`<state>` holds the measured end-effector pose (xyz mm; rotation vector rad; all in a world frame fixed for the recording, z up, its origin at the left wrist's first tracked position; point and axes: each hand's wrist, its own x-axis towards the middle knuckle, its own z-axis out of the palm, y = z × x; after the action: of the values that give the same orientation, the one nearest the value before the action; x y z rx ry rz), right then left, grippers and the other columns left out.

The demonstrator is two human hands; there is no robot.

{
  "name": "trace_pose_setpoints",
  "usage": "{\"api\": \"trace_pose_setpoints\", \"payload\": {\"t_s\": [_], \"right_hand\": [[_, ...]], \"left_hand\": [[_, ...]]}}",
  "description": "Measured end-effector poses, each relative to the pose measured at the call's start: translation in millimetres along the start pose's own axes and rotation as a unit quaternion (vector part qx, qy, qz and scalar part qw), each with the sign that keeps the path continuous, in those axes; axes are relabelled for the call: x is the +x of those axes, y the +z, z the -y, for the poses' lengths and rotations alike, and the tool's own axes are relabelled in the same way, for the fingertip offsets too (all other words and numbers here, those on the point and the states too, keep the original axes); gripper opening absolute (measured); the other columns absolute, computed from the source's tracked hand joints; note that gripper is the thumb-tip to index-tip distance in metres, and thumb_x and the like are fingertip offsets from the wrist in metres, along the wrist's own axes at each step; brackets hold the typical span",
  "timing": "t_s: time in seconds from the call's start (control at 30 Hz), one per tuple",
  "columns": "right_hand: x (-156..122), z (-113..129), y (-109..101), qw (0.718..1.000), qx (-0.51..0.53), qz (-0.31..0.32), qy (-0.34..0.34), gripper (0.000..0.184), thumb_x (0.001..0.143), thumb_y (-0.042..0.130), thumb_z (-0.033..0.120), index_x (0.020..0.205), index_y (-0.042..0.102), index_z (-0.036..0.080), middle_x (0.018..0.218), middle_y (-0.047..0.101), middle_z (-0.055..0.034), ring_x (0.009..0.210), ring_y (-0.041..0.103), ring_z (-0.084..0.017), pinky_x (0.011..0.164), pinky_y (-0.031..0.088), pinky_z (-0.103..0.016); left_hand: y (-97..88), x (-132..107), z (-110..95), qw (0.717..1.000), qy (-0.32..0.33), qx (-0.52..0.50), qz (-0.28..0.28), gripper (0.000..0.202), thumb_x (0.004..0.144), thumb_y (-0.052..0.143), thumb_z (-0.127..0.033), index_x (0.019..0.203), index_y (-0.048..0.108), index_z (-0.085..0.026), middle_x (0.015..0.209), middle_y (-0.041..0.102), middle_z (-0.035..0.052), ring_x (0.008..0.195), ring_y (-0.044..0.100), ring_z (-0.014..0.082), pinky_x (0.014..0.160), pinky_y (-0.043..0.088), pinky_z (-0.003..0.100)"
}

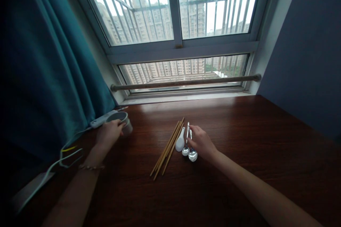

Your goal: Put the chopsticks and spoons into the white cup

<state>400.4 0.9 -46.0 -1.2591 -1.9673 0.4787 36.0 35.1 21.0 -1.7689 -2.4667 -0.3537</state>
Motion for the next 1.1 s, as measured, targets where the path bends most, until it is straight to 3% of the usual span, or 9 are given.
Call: {"api": "trace_pose_setpoints", "payload": {"t_s": [0.1,0.2,0.27,0.33,0.4,0.5,0.6,0.73,1.1], "right_hand": [[6.2,16.9,-1.2,0.998,0.018,-0.019,-0.059,0.071,0.067,0.062,0.034,0.129,0.03,0.017,0.127,0.041,-0.0106,0.119,0.039,-0.019,0.102,0.034,-0.035],[11.3,31.9,1.2,0.996,0.035,-0.058,-0.063,0.101,0.057,0.07,0.041,0.136,0.01,0.018,0.136,0.027,-0.0126,0.128,0.026,-0.022,0.107,0.027,-0.038],[13.6,35.2,3.2,0.994,0.061,-0.087,-0.02,0.109,0.055,0.071,0.041,0.136,0.003,0.019,0.132,0.033,-0.0136,0.123,0.035,-0.023,0.102,0.032,-0.039],[15.4,29.7,2.7,0.988,0.087,-0.123,0.032,0.107,0.055,0.07,0.041,0.135,0.003,0.019,0.121,0.045,-0.0127,0.111,0.047,-0.022,0.094,0.04,-0.037],[17.1,14.4,-2.7,0.977,0.091,-0.18,0.067,0.101,0.055,0.07,0.042,0.133,0.01,0.019,0.115,0.049,-0.0119,0.103,0.052,-0.021,0.089,0.043,-0.034],[18.8,-20.7,-18.2,0.951,0.056,-0.284,0.108,0.095,0.053,0.071,0.044,0.129,0.021,0.017,0.118,0.047,-0.0123,0.105,0.049,-0.021,0.091,0.041,-0.034],[18.9,-55.2,-32.5,0.941,0.021,-0.313,0.127,0.093,0.05,0.072,0.043,0.126,0.026,0.017,0.118,0.046,-0.011,0.107,0.047,-0.021,0.095,0.037,-0.035],[16.7,-80.2,-35.5,0.944,-0.006,-0.312,0.106,0.097,0.049,0.074,0.04,0.128,0.023,0.016,0.125,0.04,-0.0115,0.114,0.042,-0.022,0.1,0.033,-0.035],[8.1,-93.2,-25.4,0.957,0.009,-0.268,0.11,0.106,0.051,0.073,0.042,0.133,0.011,0.018,0.13,0.034,-0.013,0.117,0.039,-0.022,0.101,0.033,-0.036]], "left_hand": [[-23.0,-34.8,-61.4,0.98,0.169,-0.104,0.018,0.025,0.081,0.044,-0.037,0.069,0.057,-0.019,0.054,0.057,0.0006,0.059,0.055,0.0142,0.057,0.036,0.022],[-36.2,-66.2,-117.9,0.92,0.314,-0.203,0.119,0.023,0.082,0.043,-0.034,0.07,0.056,-0.019,0.053,0.055,-0.0023,0.048,0.05,0.0096,0.051,0.033,0.02],[-36.2,-79.6,-146.4,0.872,0.402,-0.232,0.156,0.022,0.081,0.046,-0.031,0.068,0.056,-0.018,0.055,0.055,-0.0021,0.051,0.049,0.0089,0.053,0.034,0.019],[-30.1,-85.1,-165.8,0.836,0.456,-0.268,0.146,0.016,0.081,0.047,-0.027,0.073,0.058,-0.018,0.064,0.058,-0.0012,0.058,0.052,0.0092,0.056,0.036,0.019],[-19.4,-83.0,-175.5,0.838,0.443,-0.302,0.1,0.014,0.081,0.05,-0.025,0.091,0.056,-0.018,0.076,0.06,0.0005,0.066,0.054,0.0102,0.061,0.038,0.019],[2.5,-70.0,-173.3,0.907,0.333,-0.257,0.028,0.034,0.077,0.056,-0.028,0.106,0.048,-0.013,0.081,0.061,0.0052,0.069,0.056,0.0139,0.06,0.039,0.022],[27.8,-56.0,-159.1,0.954,0.262,-0.107,0.098,0.033,0.07,0.062,-0.037,0.091,0.055,-0.012,0.085,0.062,0.0116,0.077,0.059,0.021,0.061,0.039,0.026],[56.0,-48.7,-143.9,0.945,0.228,-0.035,0.232,0.037,0.061,0.064,-0.049,0.074,0.059,-0.015,0.083,0.064,0.0128,0.077,0.06,0.0248,0.058,0.04,0.026],[73.5,-37.0,-140.4,0.926,0.198,-0.089,0.308,0.02,0.059,0.059,-0.032,0.061,0.058,-0.012,0.067,0.063,0.0085,0.057,0.058,0.016,0.042,0.034,0.021]]}}
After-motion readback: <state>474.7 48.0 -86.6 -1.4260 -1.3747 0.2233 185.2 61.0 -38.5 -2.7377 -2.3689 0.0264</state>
